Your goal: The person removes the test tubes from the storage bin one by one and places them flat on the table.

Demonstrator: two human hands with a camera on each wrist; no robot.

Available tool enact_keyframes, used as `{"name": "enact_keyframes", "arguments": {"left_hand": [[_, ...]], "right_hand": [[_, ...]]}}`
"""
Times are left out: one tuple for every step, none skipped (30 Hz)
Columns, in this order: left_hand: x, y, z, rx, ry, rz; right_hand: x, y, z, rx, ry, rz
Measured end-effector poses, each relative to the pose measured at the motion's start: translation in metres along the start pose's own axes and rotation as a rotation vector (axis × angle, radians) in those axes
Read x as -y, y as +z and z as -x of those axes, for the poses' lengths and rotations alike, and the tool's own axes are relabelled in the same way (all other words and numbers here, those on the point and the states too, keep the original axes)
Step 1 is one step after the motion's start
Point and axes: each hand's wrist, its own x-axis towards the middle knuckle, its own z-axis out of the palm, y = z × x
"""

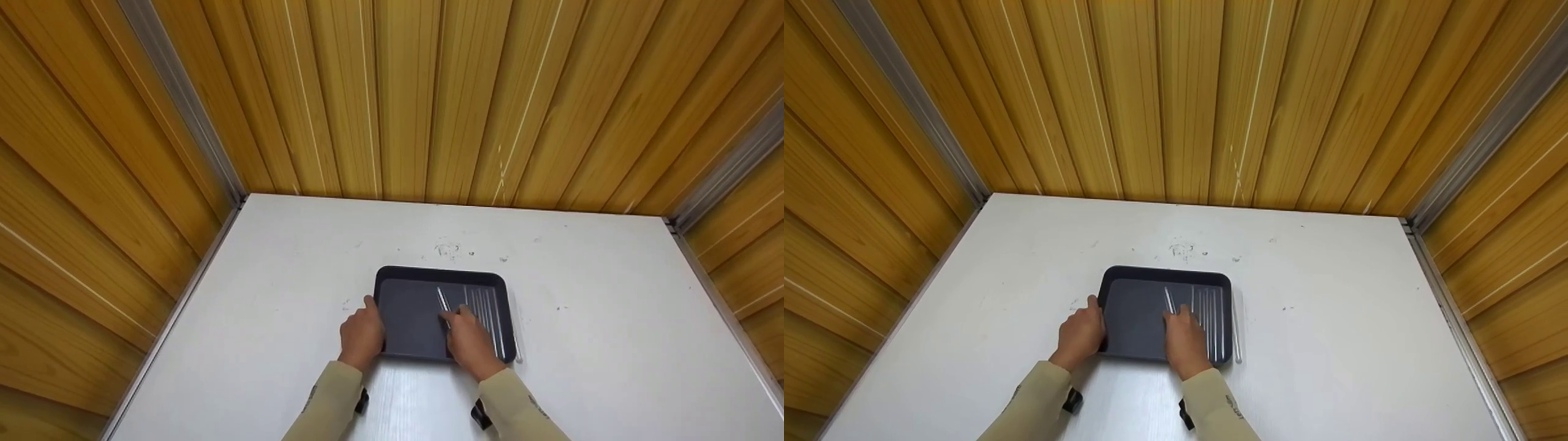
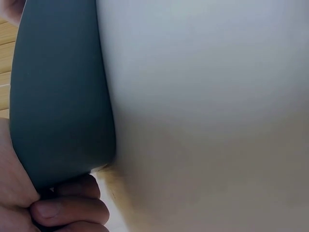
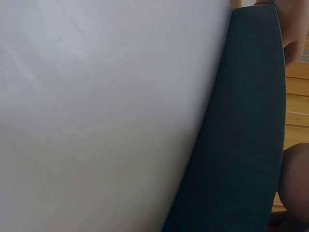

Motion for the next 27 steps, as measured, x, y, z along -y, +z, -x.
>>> {"name": "enact_keyframes", "arguments": {"left_hand": [[0.000,0.000,0.000,0.001,0.004,0.001],[0.000,0.001,0.000,0.006,0.005,0.004],[-0.001,0.001,0.000,0.012,0.006,0.007],[-0.001,0.001,0.000,0.017,0.007,0.010],[-0.001,0.002,0.000,0.024,0.006,0.012],[-0.002,0.002,0.000,0.029,0.004,0.015],[-0.002,0.002,0.000,0.036,0.000,0.016],[-0.003,0.002,0.000,0.043,-0.004,0.017],[-0.003,0.002,0.000,0.049,-0.011,0.016],[-0.003,0.002,0.000,0.056,-0.017,0.014],[-0.003,0.002,0.000,0.063,-0.025,0.014],[-0.003,0.002,-0.001,0.070,-0.032,0.014],[-0.003,0.001,-0.001,0.077,-0.039,0.015],[-0.003,0.001,-0.001,0.080,-0.044,0.014],[-0.003,0.001,-0.001,0.085,-0.048,0.015],[-0.003,0.000,-0.001,0.084,-0.047,0.016],[-0.003,0.000,-0.001,0.081,-0.044,0.015],[-0.003,0.000,-0.001,0.077,-0.039,0.014],[-0.002,0.000,-0.001,0.073,-0.033,0.011],[-0.002,0.000,0.000,0.071,-0.030,0.009],[-0.001,0.000,0.000,0.069,-0.028,0.007],[-0.001,0.000,0.000,0.067,-0.027,0.005],[0.000,0.000,0.000,0.065,-0.026,0.005],[0.001,0.000,0.000,0.062,-0.026,0.007],[0.001,-0.001,0.000,0.060,-0.025,0.010],[0.002,-0.001,0.000,0.057,-0.025,0.014],[0.002,-0.001,0.000,0.053,-0.022,0.017]], "right_hand": [[0.000,0.000,0.000,0.002,0.003,0.002],[0.000,0.000,0.000,0.003,0.005,0.000],[-0.001,-0.001,0.001,0.003,0.009,-0.004],[-0.001,-0.001,0.001,0.004,0.014,-0.010],[-0.002,-0.001,0.002,0.006,0.022,-0.015],[-0.002,-0.001,0.002,0.008,0.031,-0.027],[-0.003,-0.002,0.002,0.007,0.033,-0.037],[-0.003,-0.002,0.003,0.007,0.035,-0.050],[-0.003,-0.003,0.003,0.007,0.037,-0.062],[-0.003,-0.003,0.004,0.013,0.046,-0.083],[-0.004,-0.004,0.004,0.021,0.056,-0.101],[-0.004,-0.005,0.004,0.027,0.065,-0.117],[-0.004,-0.005,0.005,0.033,0.073,-0.133],[-0.004,-0.006,0.005,0.045,0.090,-0.152],[-0.005,-0.007,0.005,0.052,0.102,-0.169],[-0.005,-0.008,0.005,0.059,0.117,-0.185],[-0.005,-0.008,0.005,0.060,0.125,-0.193],[-0.006,-0.009,0.004,0.057,0.128,-0.198],[-0.006,-0.010,0.004,0.054,0.129,-0.203],[-0.006,-0.011,0.004,0.051,0.129,-0.206],[-0.007,-0.011,0.004,0.048,0.127,-0.207],[-0.007,-0.012,0.004,0.047,0.128,-0.206],[-0.007,-0.012,0.004,0.045,0.126,-0.202],[-0.006,-0.013,0.004,0.040,0.123,-0.198],[-0.006,-0.014,0.004,0.035,0.122,-0.194],[-0.006,-0.015,0.004,0.032,0.125,-0.189],[-0.005,-0.016,0.004,0.027,0.130,-0.182]]}}
